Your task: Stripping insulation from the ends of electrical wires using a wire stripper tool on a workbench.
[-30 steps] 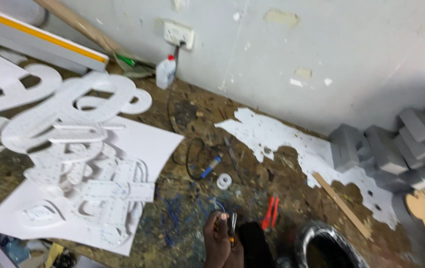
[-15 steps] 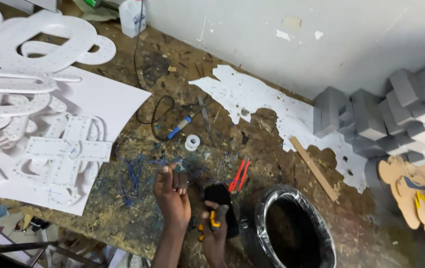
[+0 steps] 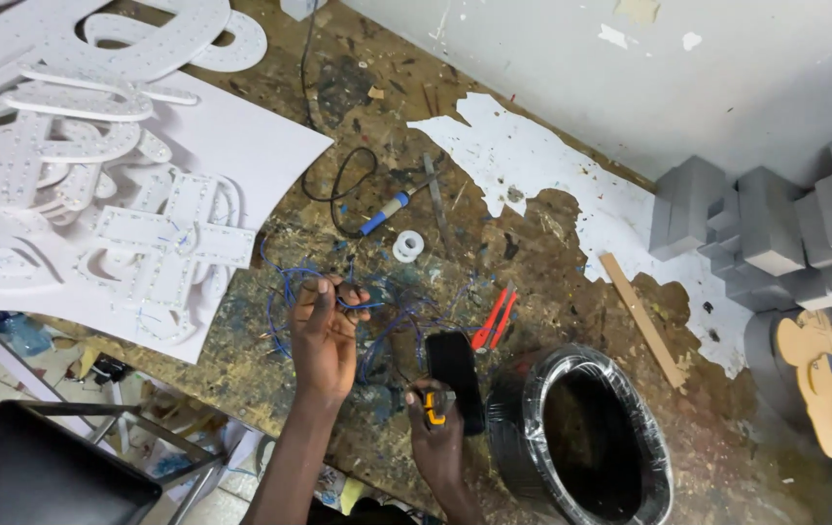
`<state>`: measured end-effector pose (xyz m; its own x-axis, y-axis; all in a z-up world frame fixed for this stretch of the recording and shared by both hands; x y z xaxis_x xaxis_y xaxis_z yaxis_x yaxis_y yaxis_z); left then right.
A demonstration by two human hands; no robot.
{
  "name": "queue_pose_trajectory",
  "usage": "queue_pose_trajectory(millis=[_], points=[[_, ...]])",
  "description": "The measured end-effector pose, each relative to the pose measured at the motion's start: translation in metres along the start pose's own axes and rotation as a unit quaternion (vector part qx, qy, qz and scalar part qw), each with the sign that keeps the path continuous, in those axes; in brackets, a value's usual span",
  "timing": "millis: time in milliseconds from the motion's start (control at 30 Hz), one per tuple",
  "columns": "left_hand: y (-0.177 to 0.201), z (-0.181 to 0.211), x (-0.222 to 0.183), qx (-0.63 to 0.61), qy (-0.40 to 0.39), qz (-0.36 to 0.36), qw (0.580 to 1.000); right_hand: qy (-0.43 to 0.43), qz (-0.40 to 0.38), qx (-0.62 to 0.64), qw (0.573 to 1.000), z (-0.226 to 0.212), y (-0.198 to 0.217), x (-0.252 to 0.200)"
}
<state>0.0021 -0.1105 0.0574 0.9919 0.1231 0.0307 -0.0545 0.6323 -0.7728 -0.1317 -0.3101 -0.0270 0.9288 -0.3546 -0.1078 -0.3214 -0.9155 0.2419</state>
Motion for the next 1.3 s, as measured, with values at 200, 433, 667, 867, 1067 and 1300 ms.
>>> queue_pose_trajectory(millis=[200,433,667,867,1067,1300], points=[[0.003,0.077,0.022,0.201,-0.009,-0.018,0.979,-0.026,-0.041,0.022,0.999,-0.011,-0.027,0.013],[0.067,0.117,0.043,0.181,0.048,-0.055,0.981,-0.128,-0.037,0.05,0.99,-0.069,-0.082,0.031],[0.064,0.198,0.033,0.364,-0.015,-0.02,0.931,0.027,-0.202,0.063,0.977,-0.147,-0.178,0.041],[0.047,0.228,0.021,0.519,-0.126,-0.052,0.844,0.146,-0.264,0.06,0.951,-0.196,-0.236,0.032],[0.04,0.196,0.025,0.67,-0.193,-0.121,0.706,0.038,-0.294,0.035,0.954,-0.222,-0.219,0.02],[0.011,0.161,0.021,0.712,-0.185,-0.172,0.655,0.037,-0.284,0.067,0.956,-0.194,-0.173,0.029]])
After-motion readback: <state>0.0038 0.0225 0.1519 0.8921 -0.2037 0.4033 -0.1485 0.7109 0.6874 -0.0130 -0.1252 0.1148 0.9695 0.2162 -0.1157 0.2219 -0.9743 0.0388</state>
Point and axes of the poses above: each hand's wrist, its own x-axis towards the middle knuckle, its own y-axis out of the back of the hand, z = x × y, the point moved 4 cm from there along x, towards the middle knuckle, and after that the axes turned 8 degrees about x, right-handed, at the moved point
